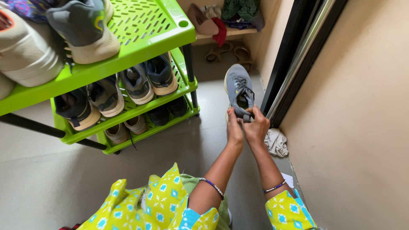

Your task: The person removes several pairs of shoes and a cloth from a green plastic shoe rack, placing them on the floor. Then the person disassembles the rack by removing the shelves and metal support poles.

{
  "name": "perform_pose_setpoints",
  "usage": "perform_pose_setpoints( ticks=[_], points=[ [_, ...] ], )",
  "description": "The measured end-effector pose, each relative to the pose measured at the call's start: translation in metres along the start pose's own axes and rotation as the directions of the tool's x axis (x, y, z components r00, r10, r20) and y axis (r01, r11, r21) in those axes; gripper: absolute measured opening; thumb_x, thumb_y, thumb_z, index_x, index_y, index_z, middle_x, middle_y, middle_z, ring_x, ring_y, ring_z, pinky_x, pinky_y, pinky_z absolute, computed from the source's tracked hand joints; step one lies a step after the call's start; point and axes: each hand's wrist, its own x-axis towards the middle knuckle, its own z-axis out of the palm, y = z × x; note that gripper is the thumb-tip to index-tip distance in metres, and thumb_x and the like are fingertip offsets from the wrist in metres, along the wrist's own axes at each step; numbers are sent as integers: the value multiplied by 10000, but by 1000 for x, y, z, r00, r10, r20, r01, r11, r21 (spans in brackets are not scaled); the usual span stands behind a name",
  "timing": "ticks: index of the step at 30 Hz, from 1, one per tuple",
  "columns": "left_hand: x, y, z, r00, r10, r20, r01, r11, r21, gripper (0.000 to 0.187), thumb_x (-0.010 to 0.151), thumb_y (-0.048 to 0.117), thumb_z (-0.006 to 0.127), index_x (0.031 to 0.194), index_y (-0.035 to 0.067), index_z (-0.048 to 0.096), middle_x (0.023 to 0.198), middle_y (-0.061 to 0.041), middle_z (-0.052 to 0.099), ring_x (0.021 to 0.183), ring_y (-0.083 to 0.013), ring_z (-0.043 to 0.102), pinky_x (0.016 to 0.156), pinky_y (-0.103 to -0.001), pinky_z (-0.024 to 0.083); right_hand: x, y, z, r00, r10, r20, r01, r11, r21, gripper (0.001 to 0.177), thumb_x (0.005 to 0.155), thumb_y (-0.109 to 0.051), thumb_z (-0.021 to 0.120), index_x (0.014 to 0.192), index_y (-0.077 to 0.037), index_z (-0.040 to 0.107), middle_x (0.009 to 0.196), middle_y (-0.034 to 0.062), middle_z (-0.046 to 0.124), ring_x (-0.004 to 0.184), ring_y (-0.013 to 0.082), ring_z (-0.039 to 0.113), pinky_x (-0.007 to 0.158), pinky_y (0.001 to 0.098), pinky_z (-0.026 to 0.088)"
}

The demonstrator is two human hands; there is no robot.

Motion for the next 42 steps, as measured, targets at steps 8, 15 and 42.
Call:
perform_pose_setpoints(
  ticks=[8, 15, 42],
  points=[
    [54, -68, -77, 968, -200, 149, 184, 976, 113, 1028, 929, 776, 151, 1594, 3, 275, 1670, -136, 292, 1555, -245, 249, 1244, -389, 141, -50, 64, 47, 927, 336, 168, -319, 940, -120, 473, 567, -149, 995, 913, -59, 686, 791, 133, 747, 711, 281, 746, 638, 400, 559],
    [80, -99, -88, 933, -329, 147, 344, 934, -94, 1121, 891, 849, 115, 1600, -14, 217, 1704, -179, 185, 1585, -299, 125, 1269, -423, 69, -76, 100, 82, 868, 452, 204, -418, 889, -188, 430, 609, -119, 969, 924, -56, 683, 828, 183, 758, 745, 312, 749, 677, 403, 570],
    [114, -165, -123, 853, -505, 133, 521, 803, -288, 1229, 810, 931, 90, 1619, 6, 116, 1709, -205, 49, 1589, -330, 54, 1268, -408, 22, -113, 142, 124, 940, 270, 208, -255, 962, -97, 354, 589, 34, 833, 908, -4, 684, 1214, 280, 663, 1032, 425, 704, 835, 418, 580]
  ],
)
